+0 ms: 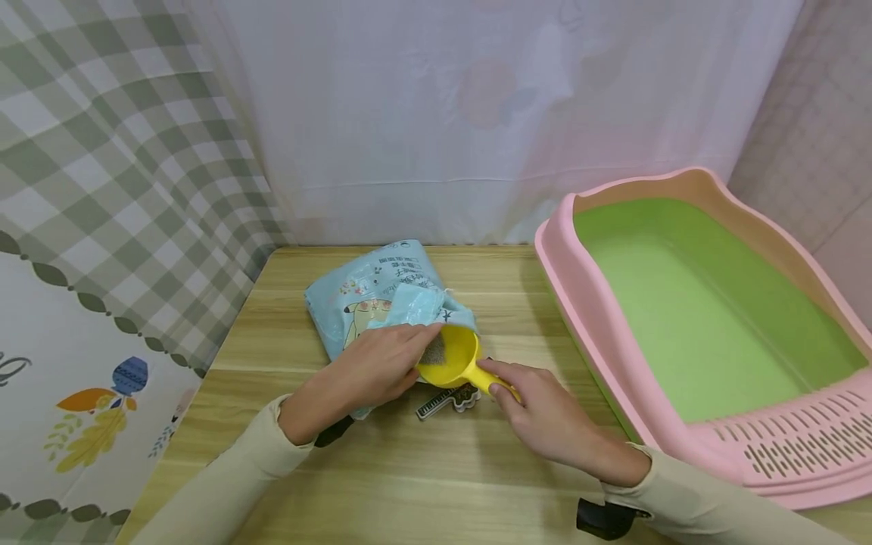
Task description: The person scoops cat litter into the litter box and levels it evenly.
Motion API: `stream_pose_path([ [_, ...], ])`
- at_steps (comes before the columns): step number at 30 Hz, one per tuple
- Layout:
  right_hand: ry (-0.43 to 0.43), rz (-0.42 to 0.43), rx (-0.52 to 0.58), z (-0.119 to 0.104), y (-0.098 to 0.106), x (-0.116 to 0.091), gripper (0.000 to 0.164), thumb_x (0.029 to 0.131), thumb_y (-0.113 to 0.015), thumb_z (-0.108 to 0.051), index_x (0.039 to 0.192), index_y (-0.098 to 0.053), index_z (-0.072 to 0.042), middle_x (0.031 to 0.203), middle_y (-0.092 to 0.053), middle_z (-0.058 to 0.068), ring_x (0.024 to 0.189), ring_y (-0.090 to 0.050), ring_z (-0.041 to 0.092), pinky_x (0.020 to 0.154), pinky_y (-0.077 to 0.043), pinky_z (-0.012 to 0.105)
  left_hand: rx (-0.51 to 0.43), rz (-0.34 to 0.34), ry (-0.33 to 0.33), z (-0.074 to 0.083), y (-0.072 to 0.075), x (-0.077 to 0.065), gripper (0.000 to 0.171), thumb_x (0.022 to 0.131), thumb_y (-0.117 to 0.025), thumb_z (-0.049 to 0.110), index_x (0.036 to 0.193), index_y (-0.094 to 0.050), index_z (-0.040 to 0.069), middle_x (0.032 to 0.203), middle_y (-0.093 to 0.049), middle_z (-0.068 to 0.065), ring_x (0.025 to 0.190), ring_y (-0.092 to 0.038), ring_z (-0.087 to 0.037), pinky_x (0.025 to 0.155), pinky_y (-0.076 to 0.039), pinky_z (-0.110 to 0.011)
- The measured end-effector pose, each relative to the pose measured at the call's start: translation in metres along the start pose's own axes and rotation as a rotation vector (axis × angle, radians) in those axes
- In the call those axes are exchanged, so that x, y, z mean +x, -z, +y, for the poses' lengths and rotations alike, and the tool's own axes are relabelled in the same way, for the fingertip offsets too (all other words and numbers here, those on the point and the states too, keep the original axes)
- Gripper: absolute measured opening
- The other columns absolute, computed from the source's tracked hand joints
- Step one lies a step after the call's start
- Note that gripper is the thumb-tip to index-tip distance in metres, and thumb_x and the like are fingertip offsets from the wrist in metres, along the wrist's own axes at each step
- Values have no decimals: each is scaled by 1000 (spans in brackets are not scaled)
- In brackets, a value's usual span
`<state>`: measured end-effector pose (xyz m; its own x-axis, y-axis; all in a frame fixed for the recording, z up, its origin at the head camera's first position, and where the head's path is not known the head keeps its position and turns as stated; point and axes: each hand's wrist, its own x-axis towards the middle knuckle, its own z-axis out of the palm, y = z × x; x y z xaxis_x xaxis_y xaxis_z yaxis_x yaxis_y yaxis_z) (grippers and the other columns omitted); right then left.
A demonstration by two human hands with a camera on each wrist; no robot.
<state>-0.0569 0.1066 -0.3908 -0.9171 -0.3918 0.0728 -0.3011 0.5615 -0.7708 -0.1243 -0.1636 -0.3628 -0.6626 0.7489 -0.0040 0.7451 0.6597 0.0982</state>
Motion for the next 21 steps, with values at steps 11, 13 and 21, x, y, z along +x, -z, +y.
stream_pose_path([
  [11,7,31,7,4,-5,2,39,111,-61,-7,149,-68,-3,143,-71,15,100,-66,17,90,-56,46,16,77,-42,-2,-6,-4,68,96,-83,6,155,-52,-6,136,-71,-14,112,-73,-29,88,-63,-43],
  [13,2,25,11,3,-3,0,39,111,-61,-8,149,-68,-3,141,-72,15,99,-66,16,88,-57,44,18,93,-51,-3,-6,-5,68,95,-83,5,155,-52,-6,135,-71,-14,110,-73,-29,86,-63,-42],
  [21,-95,-68,122,-3,13,-11,42,114,-58,-14,155,-62,-4,91,-67,1,55,-53,9,50,-48,28,36,124,-52,-4,-3,-9,67,93,-79,2,155,-55,-3,126,-72,-12,97,-71,-26,74,-61,-38],
])
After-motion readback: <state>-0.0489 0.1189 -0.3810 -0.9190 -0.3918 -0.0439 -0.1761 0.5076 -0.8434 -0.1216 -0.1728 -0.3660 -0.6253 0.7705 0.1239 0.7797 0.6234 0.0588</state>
